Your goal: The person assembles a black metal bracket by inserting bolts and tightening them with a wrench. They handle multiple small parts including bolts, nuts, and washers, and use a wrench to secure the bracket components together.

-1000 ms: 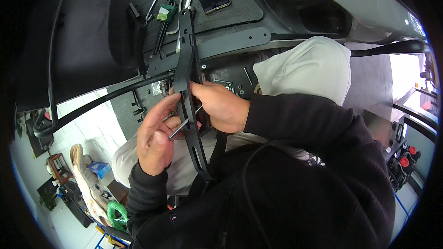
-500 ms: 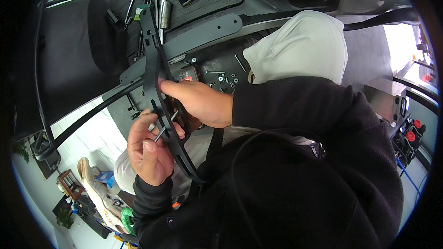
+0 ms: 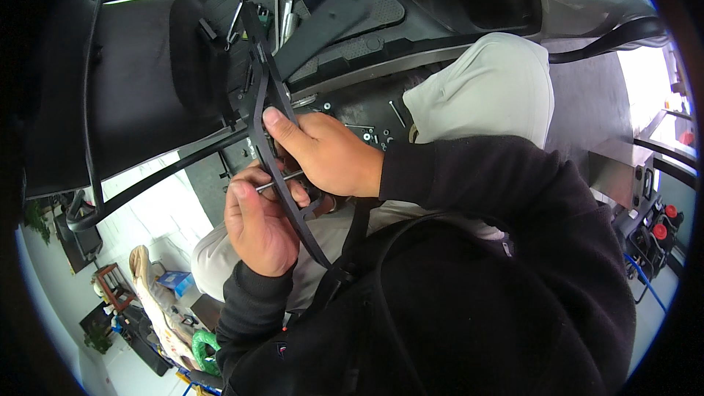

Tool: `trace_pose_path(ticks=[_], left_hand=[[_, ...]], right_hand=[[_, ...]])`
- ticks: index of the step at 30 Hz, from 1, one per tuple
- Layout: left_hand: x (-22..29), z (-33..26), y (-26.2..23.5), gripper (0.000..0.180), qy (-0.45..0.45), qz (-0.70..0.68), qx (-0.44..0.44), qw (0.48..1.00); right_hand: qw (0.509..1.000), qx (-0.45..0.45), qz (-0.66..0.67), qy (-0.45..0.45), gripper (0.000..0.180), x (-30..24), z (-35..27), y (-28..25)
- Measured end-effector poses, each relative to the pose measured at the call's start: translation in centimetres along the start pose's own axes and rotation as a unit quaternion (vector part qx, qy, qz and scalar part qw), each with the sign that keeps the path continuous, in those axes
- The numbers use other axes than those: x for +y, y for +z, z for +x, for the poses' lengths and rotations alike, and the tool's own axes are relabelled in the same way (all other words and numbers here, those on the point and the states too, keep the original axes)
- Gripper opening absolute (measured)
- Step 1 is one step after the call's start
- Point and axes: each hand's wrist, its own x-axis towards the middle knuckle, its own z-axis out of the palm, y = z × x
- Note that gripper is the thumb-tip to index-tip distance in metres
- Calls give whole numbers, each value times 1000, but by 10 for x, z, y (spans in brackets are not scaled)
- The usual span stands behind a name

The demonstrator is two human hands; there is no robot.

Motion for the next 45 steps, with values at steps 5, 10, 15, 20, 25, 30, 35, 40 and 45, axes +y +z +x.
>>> trace_pose_path(ticks=[5, 10, 15, 20, 25, 30, 35, 40, 45], left_hand=[[-2, 7, 1, 35, -27, 6, 34, 999], [3, 5, 8, 33, -34, 11, 9, 999], [2, 6, 12, 38, -25, 11, 26, 999], [-4, 8, 6, 26, -7, -8, -2, 1000], [-15, 3, 9, 19, 1, -31, 4, 1000], [-22, -1, 17, 25, 13, 14, 14, 1000], [-30, -6, 29, 24, 71, 41, 10, 997], [-32, -12, 36, 19, 101, 34, 16, 994], [-36, -15, 38, 20, 187, 119, 18, 975]], right_hand=[[992, -12, 102, 68, 70, -1, 2, 0], [996, -6, 61, 63, 76, 0, -1, -1], [988, 7, 128, 88, 73, -2, -6, 2], [978, 56, 187, 73, 72, -12, -3, 6], [950, 92, 289, 71, 60, -23, -10, 8], [956, 104, 273, -13, 50, -21, -11, 2], [968, 102, 223, -43, 47, -19, -17, 0], [958, 133, 252, 19, 60, -31, -23, -1], [977, 70, 203, -8, 68, -32, -28, 2]])
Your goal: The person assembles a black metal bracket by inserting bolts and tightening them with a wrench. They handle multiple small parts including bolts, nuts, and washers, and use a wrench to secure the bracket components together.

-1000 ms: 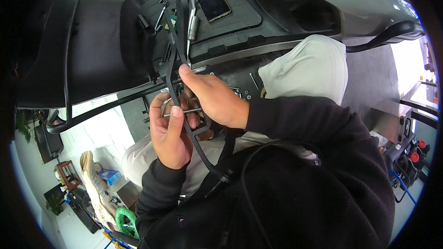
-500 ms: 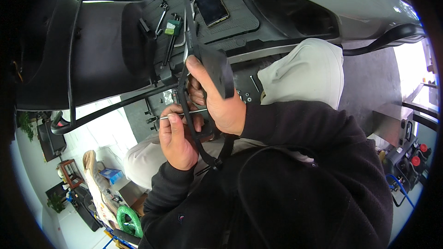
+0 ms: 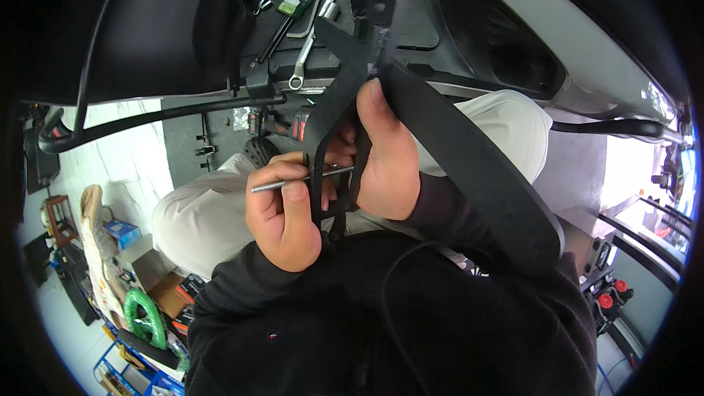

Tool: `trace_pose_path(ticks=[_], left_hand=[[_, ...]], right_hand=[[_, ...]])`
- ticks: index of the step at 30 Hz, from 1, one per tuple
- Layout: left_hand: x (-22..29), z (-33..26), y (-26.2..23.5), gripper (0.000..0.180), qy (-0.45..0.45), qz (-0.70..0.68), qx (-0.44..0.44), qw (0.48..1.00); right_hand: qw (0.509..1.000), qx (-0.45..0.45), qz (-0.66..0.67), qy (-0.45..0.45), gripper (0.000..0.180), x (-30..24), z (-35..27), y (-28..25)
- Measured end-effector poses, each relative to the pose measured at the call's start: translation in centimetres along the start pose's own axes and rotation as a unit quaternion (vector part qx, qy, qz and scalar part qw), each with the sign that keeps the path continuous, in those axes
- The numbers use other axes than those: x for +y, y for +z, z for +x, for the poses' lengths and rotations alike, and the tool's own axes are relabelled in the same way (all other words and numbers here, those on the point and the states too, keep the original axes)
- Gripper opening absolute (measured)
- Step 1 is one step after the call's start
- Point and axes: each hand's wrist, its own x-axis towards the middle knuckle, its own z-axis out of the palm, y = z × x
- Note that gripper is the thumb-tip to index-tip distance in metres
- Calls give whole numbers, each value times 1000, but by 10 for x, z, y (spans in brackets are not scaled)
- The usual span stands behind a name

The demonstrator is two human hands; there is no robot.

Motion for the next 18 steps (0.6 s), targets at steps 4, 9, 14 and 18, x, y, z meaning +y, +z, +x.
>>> trace_pose_path(ticks=[4, 9, 14, 18], left_hand=[[-1, -2, -3, 14, 59, -6, 18, 998], [4, 0, -9, 15, 40, 27, 34, 998], [4, 10, -21, 14, 37, 6, 26, 999], [8, 21, -33, 14, 36, -65, 23, 997]], right_hand=[[999, -38, 12, -29, 71, 4, 0, 0], [998, -41, -10, -56, 71, 7, 5, 0], [997, -12, 17, -72, 64, 13, 6, 7], [993, -71, -50, -74, 56, 1, 9, 8]])
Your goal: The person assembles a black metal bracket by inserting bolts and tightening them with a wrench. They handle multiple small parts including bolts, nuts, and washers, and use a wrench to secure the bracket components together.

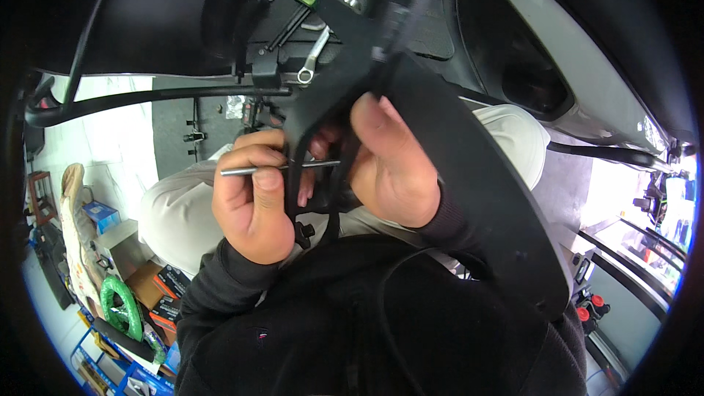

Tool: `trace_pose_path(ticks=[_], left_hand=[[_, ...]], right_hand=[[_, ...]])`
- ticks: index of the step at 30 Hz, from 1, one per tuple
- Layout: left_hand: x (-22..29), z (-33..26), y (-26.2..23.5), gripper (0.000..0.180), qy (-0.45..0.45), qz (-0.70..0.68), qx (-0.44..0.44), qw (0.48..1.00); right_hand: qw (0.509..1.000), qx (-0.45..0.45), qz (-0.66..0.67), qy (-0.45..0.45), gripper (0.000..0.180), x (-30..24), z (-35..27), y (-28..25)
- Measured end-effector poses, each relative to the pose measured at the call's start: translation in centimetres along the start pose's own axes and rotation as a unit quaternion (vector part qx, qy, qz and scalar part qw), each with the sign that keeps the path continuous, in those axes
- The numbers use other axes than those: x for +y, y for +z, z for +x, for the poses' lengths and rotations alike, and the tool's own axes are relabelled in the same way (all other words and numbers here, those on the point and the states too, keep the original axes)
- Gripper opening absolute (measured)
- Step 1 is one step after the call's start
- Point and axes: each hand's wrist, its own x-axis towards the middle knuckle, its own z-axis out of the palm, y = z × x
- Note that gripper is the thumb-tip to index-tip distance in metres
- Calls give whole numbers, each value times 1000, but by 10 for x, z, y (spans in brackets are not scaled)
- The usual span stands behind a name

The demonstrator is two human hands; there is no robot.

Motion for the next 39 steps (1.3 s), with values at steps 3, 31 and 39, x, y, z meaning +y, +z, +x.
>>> trace_pose_path(ticks=[3, 31, 39], left_hand=[[7, 14, -6, 17, -28, -71, 32, 997], [-4, -6, -20, 39, -297, -171, 119, 932], [-10, -21, -16, 39, -321, -84, 158, 930]], right_hand=[[992, -93, -33, 75, 58, -10, 13, -4], [952, -220, -13, 212, 47, -1, 2, -20], [954, -218, -95, 183, 31, -7, -2, -24]])
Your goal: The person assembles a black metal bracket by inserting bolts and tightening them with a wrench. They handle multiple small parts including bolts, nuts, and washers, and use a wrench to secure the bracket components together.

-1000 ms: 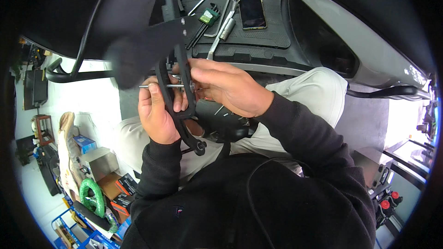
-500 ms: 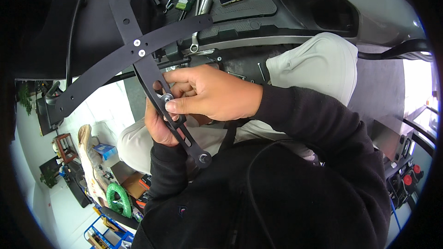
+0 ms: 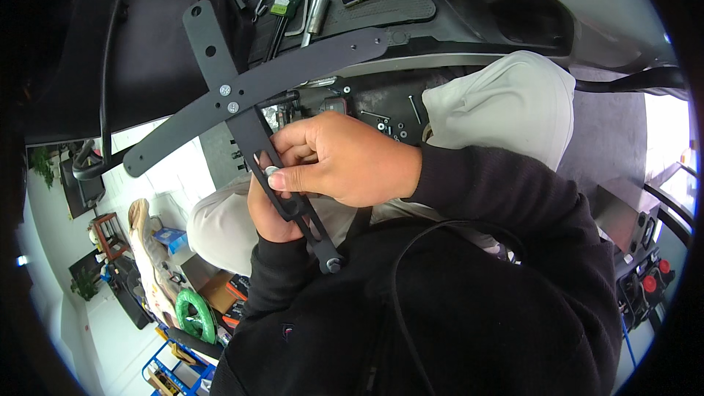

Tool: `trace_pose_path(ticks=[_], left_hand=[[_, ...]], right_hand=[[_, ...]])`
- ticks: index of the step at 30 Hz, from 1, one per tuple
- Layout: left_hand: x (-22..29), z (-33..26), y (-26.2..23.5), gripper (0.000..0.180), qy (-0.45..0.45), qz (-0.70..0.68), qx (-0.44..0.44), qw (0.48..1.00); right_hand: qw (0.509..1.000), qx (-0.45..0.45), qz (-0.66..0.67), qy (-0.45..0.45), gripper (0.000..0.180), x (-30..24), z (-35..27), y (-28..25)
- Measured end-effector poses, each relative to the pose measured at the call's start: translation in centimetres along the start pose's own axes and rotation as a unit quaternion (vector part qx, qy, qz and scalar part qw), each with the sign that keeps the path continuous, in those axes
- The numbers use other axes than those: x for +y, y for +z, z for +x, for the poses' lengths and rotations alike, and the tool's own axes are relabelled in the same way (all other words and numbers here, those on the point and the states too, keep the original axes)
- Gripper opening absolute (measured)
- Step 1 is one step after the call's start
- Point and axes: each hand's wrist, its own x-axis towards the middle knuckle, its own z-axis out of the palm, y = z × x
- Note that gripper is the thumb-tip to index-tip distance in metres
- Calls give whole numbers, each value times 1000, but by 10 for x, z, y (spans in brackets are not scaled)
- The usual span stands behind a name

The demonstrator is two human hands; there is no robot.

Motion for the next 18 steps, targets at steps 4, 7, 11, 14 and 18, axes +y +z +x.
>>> trace_pose_path(ticks=[4, 7, 11, 14, 18], left_hand=[[-7, -20, 1, 41, 153, 141, 73, 975], [-4, -24, 0, 44, 268, 212, -36, 939], [9, -30, 4, 35, 234, 268, -25, 934], [22, -34, 8, 37, 145, 270, -29, 951], [38, -32, 8, 38, 22, 183, -37, 982]], right_hand=[[1000, 15, 23, 9, 31, 8, 5, -2], [997, 20, 41, 58, 30, 13, 9, -5], [997, 18, 37, 60, 28, 16, 9, -4], [998, 24, 21, 55, 26, 16, 9, -2], [998, 29, -6, 63, 25, 19, 11, 0]])
